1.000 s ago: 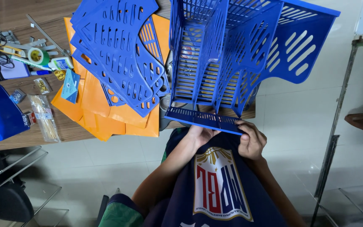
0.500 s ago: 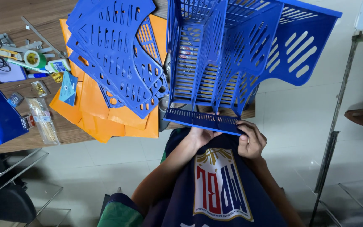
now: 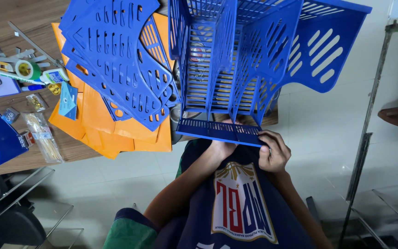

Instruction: Assemble a blue plastic multi-compartment file organizer.

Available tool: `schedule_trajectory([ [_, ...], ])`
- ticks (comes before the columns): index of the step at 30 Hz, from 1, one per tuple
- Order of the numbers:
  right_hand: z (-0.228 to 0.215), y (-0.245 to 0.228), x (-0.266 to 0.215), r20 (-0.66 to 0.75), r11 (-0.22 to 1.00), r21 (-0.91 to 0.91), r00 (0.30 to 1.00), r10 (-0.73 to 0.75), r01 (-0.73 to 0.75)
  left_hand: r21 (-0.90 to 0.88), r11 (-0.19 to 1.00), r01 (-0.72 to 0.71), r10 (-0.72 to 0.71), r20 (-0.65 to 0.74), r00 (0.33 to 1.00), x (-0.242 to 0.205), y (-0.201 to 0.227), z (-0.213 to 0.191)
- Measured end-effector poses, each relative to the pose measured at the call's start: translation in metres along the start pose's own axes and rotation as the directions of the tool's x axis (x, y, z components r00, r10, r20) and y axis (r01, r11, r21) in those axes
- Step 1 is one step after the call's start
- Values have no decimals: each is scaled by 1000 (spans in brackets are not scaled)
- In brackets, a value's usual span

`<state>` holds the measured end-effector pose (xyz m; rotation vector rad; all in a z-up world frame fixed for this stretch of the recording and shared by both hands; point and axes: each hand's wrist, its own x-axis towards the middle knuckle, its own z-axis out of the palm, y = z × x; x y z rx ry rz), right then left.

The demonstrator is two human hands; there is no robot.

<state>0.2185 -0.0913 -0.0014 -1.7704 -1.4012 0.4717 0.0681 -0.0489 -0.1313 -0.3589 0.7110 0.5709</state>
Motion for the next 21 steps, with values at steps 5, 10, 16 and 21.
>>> schedule_trajectory([
  [5, 1, -4, 4, 4, 1000, -3, 1000, 9, -9, -45, 999, 1, -3, -44, 999, -1, 3, -5],
  [10, 2, 0, 0, 3, 1000, -11, 1000, 4, -4, 76, 995, 57, -38, -222, 974, -6, 4, 17],
  [16, 1, -7, -1, 4, 999, -41, 1000, -21, 21, 259, 926, 277, -254, -119, 960, 16, -13, 8],
  [21, 2, -5, -3, -6, 999, -32, 999, -36, 35, 175, 962, 211, -209, -30, 977, 15, -12, 38],
])
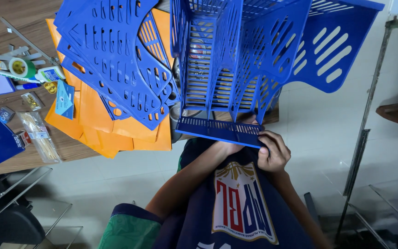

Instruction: Assemble a blue plastic multi-compartment file organizer.

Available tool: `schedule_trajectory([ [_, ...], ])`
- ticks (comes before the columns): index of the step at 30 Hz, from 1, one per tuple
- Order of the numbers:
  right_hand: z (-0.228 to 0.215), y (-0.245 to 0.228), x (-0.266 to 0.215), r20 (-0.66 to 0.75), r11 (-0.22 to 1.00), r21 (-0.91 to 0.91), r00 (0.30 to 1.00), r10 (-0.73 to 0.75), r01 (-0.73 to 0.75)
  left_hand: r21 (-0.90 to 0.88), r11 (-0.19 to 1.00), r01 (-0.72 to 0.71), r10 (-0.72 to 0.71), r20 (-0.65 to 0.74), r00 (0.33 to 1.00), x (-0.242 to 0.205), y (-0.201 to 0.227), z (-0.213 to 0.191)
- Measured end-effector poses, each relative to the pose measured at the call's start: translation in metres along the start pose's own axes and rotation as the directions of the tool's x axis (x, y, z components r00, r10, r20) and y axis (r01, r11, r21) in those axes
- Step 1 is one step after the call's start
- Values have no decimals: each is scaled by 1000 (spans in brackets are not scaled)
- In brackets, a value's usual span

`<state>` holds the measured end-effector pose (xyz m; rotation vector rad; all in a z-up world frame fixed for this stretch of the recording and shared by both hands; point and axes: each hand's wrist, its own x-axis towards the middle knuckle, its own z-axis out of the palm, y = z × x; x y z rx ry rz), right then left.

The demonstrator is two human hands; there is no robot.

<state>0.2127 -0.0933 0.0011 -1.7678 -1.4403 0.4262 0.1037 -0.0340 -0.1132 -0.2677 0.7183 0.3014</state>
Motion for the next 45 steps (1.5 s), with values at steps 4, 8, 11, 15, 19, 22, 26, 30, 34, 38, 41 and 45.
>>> schedule_trajectory([
  [4, 1, 0, -1, -7, 1000, -10, 1000, 2, -2, -80, 997, 4, -2, 26, 1000, 12, -7, -22],
  [8, 2, -1, 0, -11, 1000, 8, 1000, 13, -13, -89, 996, 25, -25, -1, 1000, 11, -6, -20],
  [11, 4, 4, -2, -11, 1000, 16, 1000, 18, -18, -96, 995, 42, -45, -33, 998, 10, -5, -17],
  [15, 3, 1, 1, -2, 999, 13, 1000, 30, -29, -52, 998, 44, -47, -47, 998, 9, -6, -16],
  [19, 2, 1, 2, 3, 999, 15, 999, 36, -36, -75, 995, 67, -67, -3, 998, 11, -8, -20],
  [22, 2, 2, 1, 2, 998, 33, 999, 44, -44, -36, 997, 63, -63, -17, 998, 11, -9, -20],
  [26, 2, 4, 1, 10, 999, 34, 999, 34, -34, -43, 998, 41, -42, -27, 999, 16, -13, -27],
  [30, 3, 4, 3, 16, 997, 47, 998, 56, -56, -46, 998, 37, -39, -33, 999, 16, -14, -31],
  [34, 4, 8, 2, 36, 994, 59, 995, 89, -91, -67, 998, 15, -15, -7, 1000, 18, -19, -40],
  [38, 12, 23, -16, 9, 949, 241, 978, 207, -203, -2, 1000, 26, -26, 22, 999, 14, -18, -39],
  [41, 19, 31, -21, -1, 851, 455, 955, 296, -263, 77, 997, 16, -20, 61, 998, 6, -8, -30],
  [45, 21, 36, -20, -2, 820, 517, 958, 287, -245, 306, 952, 7, -15, 21, 1000, -9, 8, -24],
])
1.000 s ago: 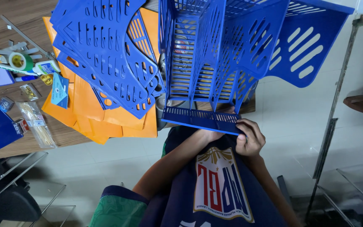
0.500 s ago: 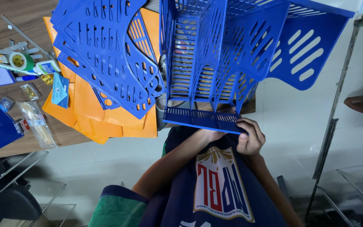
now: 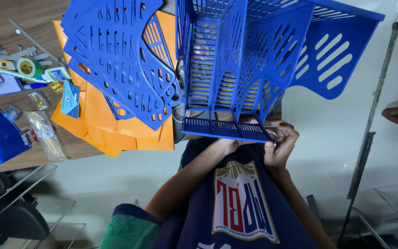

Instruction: Assemble a blue plastic multi-compartment file organizer.

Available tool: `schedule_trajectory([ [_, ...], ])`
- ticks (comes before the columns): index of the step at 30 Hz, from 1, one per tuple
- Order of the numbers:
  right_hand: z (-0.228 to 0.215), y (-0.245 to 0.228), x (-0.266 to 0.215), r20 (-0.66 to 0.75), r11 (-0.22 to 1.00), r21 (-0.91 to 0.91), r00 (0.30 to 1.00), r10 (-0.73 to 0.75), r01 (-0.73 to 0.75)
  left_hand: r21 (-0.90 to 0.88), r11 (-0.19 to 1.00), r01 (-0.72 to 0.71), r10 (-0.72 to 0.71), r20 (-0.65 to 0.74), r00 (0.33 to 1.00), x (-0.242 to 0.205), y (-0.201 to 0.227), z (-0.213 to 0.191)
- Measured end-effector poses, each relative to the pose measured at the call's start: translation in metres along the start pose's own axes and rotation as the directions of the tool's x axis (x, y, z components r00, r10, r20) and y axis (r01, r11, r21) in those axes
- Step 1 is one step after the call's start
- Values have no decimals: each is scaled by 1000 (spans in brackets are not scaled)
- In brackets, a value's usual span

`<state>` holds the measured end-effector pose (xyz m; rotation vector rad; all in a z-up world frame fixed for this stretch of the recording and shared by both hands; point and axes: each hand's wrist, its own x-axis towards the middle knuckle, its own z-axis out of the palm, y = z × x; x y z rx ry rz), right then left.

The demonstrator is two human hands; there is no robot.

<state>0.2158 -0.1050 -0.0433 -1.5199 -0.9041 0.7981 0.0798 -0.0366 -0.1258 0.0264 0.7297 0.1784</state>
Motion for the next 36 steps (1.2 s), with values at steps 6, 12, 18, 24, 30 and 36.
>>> schedule_trajectory([
  [6, 1, 3, 4, 23, 995, 82, 998, 59, -61, -14, 999, -39, 37, -141, 989, -26, 13, -21],
  [12, -5, 5, 8, 51, 999, -22, 998, 27, -25, 157, 984, -88, 127, -260, 957, -69, 24, -36],
  [18, -5, 7, 17, 81, 994, -96, 995, 57, -49, 592, 790, -161, 413, -318, 853, -147, 64, -63],
  [24, -6, -2, 33, 275, 995, -69, 957, 90, -74, 870, 139, -474, 956, 7, 293, -157, 82, -8],
  [30, -1, -11, 45, 412, 973, -15, 886, 214, -228, 899, 244, -363, 942, -131, 309, -125, 90, 18],
  [36, -4, 20, 47, 434, 940, -52, 840, 326, -338, 899, 280, -337, 951, -211, 227, -104, 86, 1],
])
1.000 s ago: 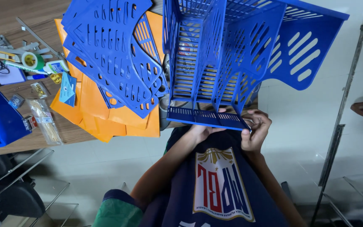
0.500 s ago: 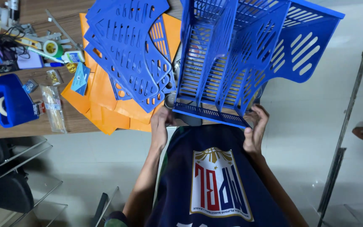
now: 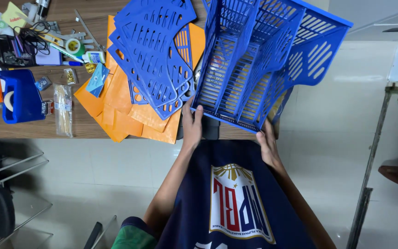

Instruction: Assemble a blue plastic multi-compartment file organizer.

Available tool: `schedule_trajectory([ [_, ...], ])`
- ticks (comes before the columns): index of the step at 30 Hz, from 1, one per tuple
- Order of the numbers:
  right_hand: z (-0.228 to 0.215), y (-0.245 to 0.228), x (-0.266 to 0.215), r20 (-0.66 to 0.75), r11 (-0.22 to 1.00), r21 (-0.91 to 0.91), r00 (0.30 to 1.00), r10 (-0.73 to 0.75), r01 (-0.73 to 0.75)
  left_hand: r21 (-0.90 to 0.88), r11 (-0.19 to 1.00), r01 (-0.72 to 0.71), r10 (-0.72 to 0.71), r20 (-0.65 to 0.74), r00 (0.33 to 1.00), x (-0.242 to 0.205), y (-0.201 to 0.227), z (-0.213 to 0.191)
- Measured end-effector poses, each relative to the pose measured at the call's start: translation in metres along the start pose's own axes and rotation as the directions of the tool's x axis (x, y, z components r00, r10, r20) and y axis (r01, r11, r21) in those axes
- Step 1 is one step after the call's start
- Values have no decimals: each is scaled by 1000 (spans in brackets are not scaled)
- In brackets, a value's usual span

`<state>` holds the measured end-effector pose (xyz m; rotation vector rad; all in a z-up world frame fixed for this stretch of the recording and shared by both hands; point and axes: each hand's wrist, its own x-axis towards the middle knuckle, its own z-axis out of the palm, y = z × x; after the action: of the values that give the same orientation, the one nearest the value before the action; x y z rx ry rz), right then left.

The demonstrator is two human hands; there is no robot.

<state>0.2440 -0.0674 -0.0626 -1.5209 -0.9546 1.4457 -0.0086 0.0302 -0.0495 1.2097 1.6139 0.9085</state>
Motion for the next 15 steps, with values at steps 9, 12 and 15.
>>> schedule_trajectory([
  [9, -7, 14, 11, 113, 993, 115, 994, -9, -5, -147, 985, 92, -95, -15, 995, 7, -17, 6],
  [12, -8, 28, 15, 1, 998, 55, 1000, 31, -31, -44, 999, 32, -33, -18, 999, 8, -11, 4],
  [15, -18, 82, 25, -53, 996, 18, 994, 93, -93, 60, 994, -94, 96, -28, 995, 2, 3, 6],
])
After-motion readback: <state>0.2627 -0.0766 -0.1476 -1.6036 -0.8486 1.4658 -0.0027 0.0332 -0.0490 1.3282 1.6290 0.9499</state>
